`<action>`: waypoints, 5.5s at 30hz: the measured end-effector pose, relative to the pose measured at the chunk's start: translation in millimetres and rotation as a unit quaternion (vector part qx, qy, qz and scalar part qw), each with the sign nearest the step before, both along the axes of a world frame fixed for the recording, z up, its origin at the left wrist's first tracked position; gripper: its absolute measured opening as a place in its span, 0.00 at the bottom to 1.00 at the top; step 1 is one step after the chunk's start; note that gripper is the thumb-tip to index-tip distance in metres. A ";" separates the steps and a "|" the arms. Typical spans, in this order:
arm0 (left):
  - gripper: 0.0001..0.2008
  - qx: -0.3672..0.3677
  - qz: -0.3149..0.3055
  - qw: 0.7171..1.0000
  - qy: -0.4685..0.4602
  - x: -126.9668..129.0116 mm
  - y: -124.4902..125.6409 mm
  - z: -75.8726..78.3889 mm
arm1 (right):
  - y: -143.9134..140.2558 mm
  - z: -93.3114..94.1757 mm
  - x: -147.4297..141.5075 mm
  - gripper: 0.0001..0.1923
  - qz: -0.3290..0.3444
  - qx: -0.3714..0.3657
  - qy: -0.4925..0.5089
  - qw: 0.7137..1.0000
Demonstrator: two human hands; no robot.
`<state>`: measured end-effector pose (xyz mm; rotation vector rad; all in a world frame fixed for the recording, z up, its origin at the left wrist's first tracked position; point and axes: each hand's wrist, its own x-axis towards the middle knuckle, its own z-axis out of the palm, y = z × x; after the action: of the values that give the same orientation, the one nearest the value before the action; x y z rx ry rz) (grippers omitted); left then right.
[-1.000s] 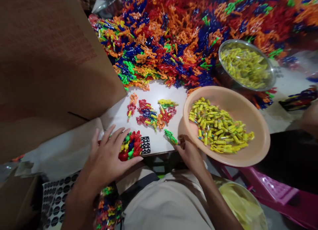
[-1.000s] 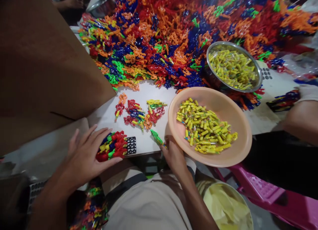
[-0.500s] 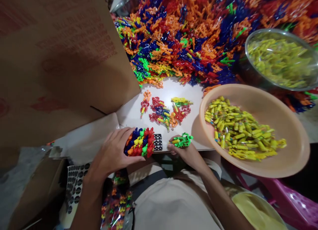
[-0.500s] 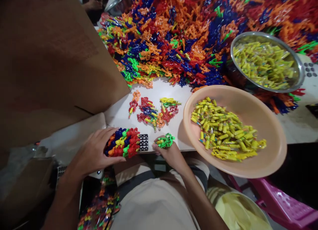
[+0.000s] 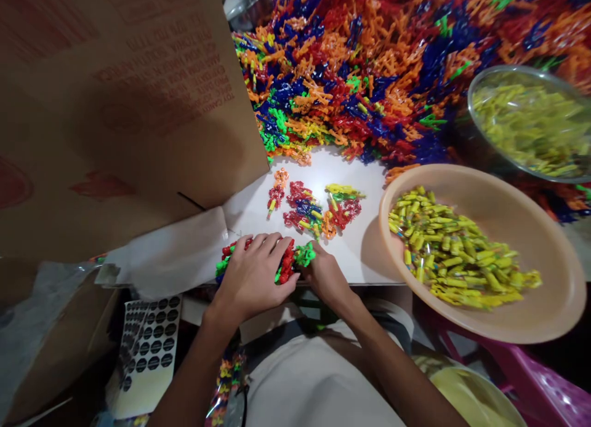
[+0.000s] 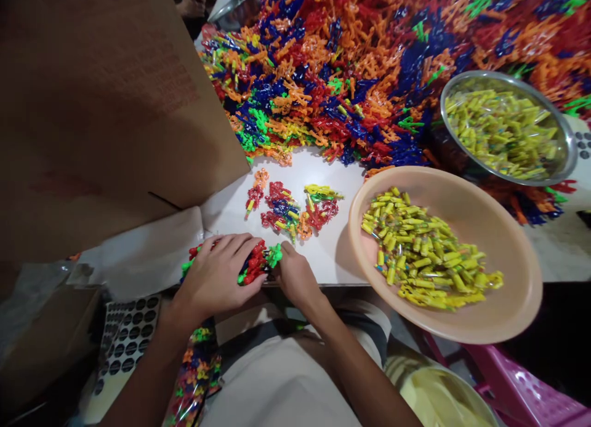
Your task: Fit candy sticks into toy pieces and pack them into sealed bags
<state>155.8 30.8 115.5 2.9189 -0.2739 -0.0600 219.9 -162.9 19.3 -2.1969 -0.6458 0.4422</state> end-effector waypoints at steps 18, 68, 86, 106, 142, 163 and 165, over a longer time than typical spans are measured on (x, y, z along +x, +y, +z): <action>0.25 -0.031 -0.056 0.997 -0.030 2.1 -3.2 -0.9 | 1.9 37.7 37.2 0.13 -0.032 -0.195 -0.110 0.974; 0.23 -0.050 -0.064 0.997 0.002 6.6 0.2 1.2 | -9.9 -1.8 -18.4 0.06 0.049 -0.008 -0.094 0.994; 0.21 -0.046 -0.047 0.998 0.008 8.5 -2.5 1.1 | -48.8 31.0 -11.9 0.05 -0.102 -0.264 -0.078 0.956; 0.23 -0.050 -0.047 0.997 0.024 8.8 -0.8 5.0 | -29.7 -0.9 -49.1 0.06 -0.030 0.062 0.033 0.997; 0.23 -0.038 -0.053 0.998 -0.014 5.4 -6.0 1.5 | -25.6 35.3 32.9 0.08 0.044 -0.144 -0.155 0.976; 0.33 -0.052 -0.034 0.998 -0.013 4.9 -3.5 -0.7 | -22.3 10.7 36.3 0.11 -0.120 0.095 0.118 0.981; 0.28 -0.048 -0.034 0.998 -0.010 6.5 -5.2 -1.4 | -23.9 6.7 22.8 0.15 -0.112 0.148 0.213 0.959</action>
<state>162.3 25.6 114.1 2.8156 -0.3698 -0.0274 242.7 -186.8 26.0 -1.7849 -0.2087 0.6304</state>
